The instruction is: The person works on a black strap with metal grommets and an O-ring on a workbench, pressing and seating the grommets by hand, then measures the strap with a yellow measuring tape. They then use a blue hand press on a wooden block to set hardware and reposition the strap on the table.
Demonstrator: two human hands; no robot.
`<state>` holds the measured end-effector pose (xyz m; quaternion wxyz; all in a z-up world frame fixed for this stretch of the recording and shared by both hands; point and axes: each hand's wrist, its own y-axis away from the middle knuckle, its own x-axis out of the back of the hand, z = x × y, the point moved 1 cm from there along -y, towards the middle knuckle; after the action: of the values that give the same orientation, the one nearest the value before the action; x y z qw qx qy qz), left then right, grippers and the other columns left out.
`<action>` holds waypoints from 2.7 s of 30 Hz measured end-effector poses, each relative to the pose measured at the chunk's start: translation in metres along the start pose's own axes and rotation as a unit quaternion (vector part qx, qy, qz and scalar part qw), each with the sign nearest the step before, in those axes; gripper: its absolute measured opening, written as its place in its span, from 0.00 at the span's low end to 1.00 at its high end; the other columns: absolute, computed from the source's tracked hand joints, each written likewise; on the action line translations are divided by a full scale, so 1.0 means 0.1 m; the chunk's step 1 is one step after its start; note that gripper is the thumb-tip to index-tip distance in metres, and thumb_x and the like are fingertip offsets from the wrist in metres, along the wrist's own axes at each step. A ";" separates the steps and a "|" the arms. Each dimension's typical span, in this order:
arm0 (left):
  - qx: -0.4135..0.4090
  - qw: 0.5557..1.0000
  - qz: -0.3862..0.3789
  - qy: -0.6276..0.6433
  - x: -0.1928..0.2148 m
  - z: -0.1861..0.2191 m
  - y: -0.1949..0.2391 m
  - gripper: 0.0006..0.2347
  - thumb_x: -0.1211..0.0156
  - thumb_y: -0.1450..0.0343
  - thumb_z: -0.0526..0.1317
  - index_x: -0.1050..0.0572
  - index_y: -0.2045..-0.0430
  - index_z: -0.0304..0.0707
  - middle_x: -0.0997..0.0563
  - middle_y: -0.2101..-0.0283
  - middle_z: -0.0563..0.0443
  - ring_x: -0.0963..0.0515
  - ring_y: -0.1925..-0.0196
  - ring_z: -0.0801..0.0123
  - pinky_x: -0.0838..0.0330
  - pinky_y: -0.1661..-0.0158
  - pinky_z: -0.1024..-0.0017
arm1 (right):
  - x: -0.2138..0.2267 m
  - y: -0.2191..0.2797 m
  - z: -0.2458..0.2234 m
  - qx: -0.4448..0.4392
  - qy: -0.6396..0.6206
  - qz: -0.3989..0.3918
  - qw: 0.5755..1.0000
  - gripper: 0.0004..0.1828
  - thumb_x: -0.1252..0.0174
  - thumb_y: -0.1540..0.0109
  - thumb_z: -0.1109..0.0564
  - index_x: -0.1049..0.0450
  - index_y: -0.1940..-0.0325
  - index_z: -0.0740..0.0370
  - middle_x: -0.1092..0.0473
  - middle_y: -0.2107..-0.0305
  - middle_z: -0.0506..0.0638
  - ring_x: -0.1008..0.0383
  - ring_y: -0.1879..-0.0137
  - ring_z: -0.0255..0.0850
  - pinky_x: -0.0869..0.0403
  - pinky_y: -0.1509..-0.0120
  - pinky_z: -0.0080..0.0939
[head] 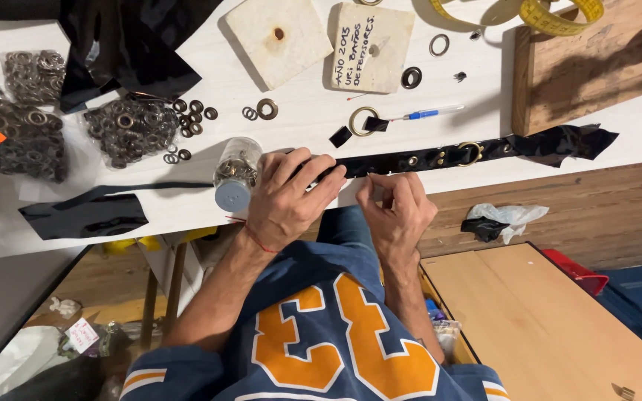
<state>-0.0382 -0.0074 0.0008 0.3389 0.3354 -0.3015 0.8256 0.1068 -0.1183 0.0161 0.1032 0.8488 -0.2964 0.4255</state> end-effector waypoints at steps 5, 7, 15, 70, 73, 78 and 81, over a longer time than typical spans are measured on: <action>0.002 1.000 0.002 0.003 0.00 0.00 0.01 0.08 0.29 0.28 0.39 0.17 0.58 0.41 0.23 0.52 0.58 0.27 0.48 0.65 0.34 0.51 0.63 | 0.00 0.04 0.04 -0.007 0.006 -0.016 1.000 0.09 0.30 0.45 0.69 0.24 0.67 0.63 0.32 0.75 0.48 0.33 0.75 0.33 0.34 0.72 0.33; 0.001 1.000 0.004 0.004 -0.01 -0.01 0.00 0.08 0.29 0.28 0.39 0.17 0.58 0.40 0.23 0.52 0.58 0.27 0.47 0.65 0.34 0.50 0.64 | -0.02 0.02 0.05 -0.008 0.005 -0.008 1.000 0.09 0.30 0.45 0.68 0.24 0.68 0.63 0.32 0.75 0.48 0.33 0.75 0.32 0.33 0.72 0.33; -0.005 1.000 0.006 0.006 -0.04 -0.01 0.04 0.08 0.28 0.28 0.39 0.17 0.57 0.40 0.22 0.52 0.58 0.27 0.47 0.65 0.34 0.50 0.64 | 0.07 0.08 0.15 0.012 0.004 -0.007 1.000 0.09 0.31 0.45 0.69 0.25 0.67 0.64 0.32 0.75 0.48 0.31 0.73 0.33 0.32 0.71 0.33; -0.065 0.998 -0.018 -0.012 -0.35 1.20 -2.24 0.09 0.37 0.23 0.42 0.19 0.57 0.37 0.17 0.62 0.47 0.19 0.63 0.62 0.29 0.49 0.56 | 2.55 -1.38 3.01 0.046 -0.068 0.118 0.990 0.02 0.38 0.30 0.65 0.24 0.54 0.65 0.28 0.59 0.53 0.25 0.55 0.41 0.25 0.54 0.39; -0.120 0.991 -0.062 0.002 -0.16 1.37 -2.15 0.08 0.40 0.22 0.43 0.19 0.56 0.40 0.16 0.66 0.47 0.18 0.67 0.64 0.25 0.56 0.61 | 2.75 -1.32 1.81 0.160 -0.129 0.034 0.978 0.20 0.40 0.32 0.69 0.30 0.36 0.62 0.30 0.46 0.56 0.25 0.41 0.45 0.24 0.41 0.44; -0.101 0.987 -0.124 -0.027 0.21 1.84 -1.85 0.07 0.37 0.26 0.45 0.18 0.65 0.44 0.16 0.69 0.50 0.16 0.69 0.63 0.23 0.65 0.64 | 2.51 -1.19 0.52 0.376 -0.184 -0.083 0.905 0.42 0.28 0.47 0.64 0.40 0.31 0.66 0.36 0.39 0.65 0.36 0.32 0.59 0.33 0.31 0.58; -0.007 0.990 -0.132 0.056 0.38 1.76 -1.55 0.09 0.34 0.29 0.47 0.17 0.66 0.42 0.16 0.73 0.49 0.16 0.72 0.64 0.23 0.68 0.65 | 2.12 -1.22 0.51 0.287 -0.242 -0.275 0.885 0.39 0.31 0.39 0.59 0.40 0.26 0.61 0.33 0.40 0.58 0.29 0.38 0.47 0.25 0.38 0.45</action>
<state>0.1207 -0.0301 0.1755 0.4633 0.3231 -0.2409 0.7893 0.3107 -0.1306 0.1598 -0.1065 0.9654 0.0680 0.2282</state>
